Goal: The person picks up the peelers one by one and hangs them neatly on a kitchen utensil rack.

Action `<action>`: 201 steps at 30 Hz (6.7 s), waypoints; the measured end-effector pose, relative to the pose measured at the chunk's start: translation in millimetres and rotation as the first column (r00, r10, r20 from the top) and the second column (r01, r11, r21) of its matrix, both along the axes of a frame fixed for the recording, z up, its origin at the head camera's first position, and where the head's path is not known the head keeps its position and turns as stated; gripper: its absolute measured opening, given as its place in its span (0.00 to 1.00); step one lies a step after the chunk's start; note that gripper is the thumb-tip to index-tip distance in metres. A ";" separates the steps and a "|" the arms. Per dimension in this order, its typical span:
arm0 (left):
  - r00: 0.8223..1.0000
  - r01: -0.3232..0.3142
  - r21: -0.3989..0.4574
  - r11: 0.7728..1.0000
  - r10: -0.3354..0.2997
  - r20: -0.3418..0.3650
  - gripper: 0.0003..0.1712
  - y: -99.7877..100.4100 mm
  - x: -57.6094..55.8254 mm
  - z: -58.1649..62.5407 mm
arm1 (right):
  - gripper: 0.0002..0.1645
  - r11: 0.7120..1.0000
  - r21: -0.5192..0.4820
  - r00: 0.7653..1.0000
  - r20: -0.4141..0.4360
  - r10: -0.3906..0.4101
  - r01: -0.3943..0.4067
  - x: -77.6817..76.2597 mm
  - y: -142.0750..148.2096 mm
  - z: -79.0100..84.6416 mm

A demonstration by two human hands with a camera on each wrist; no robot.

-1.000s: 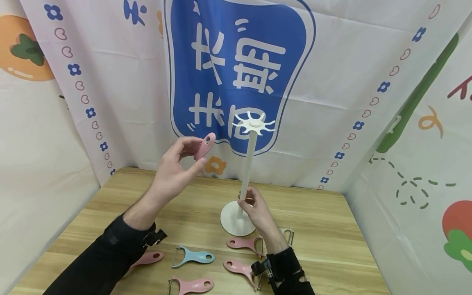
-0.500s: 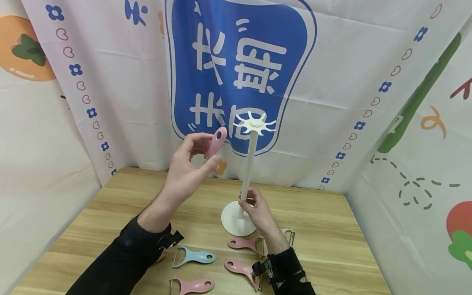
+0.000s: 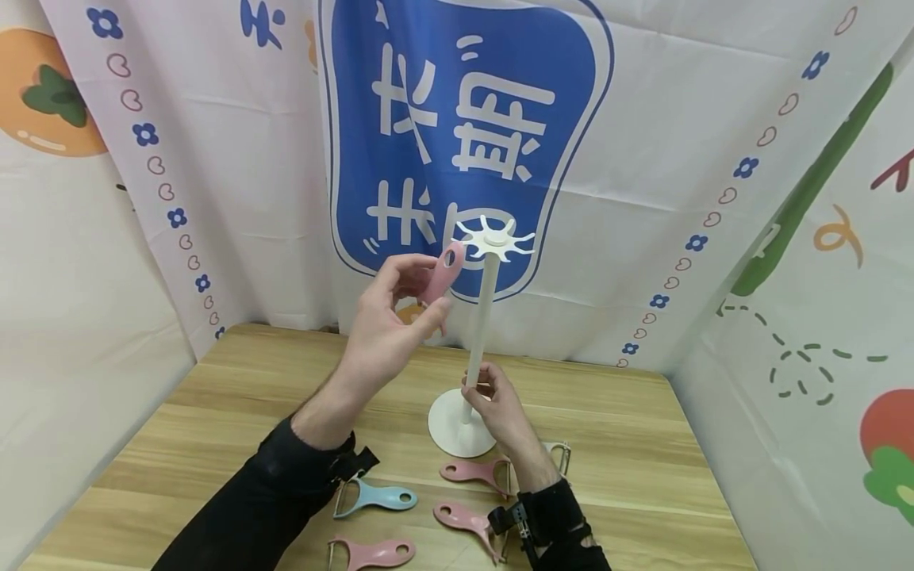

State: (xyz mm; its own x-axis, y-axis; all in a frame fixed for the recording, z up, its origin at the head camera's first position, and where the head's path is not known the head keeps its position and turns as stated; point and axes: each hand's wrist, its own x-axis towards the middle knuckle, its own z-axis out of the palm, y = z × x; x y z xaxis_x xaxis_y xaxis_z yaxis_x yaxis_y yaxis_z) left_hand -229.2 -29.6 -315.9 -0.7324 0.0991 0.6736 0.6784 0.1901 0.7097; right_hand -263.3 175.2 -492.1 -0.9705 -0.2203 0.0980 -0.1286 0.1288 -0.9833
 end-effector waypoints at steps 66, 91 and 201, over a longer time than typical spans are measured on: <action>1.000 -0.026 -0.414 0.910 0.030 0.004 0.26 -24.5 -13.9 -37.8 | 0.18 1.000 0.003 1.000 -0.015 0.025 -0.025 0.0 1.8 -0.9; 0.961 0.265 -0.797 0.543 -0.211 0.176 0.24 -50.3 -12.0 -85.8 | 0.18 0.998 0.030 0.998 -0.007 0.055 -0.054 -2.8 6.1 -2.6; 0.969 0.247 -0.818 0.519 -0.118 0.218 0.19 -89.5 -23.5 -98.5 | 0.07 0.905 0.403 0.962 -0.271 -0.024 0.136 -4.8 1.3 -7.7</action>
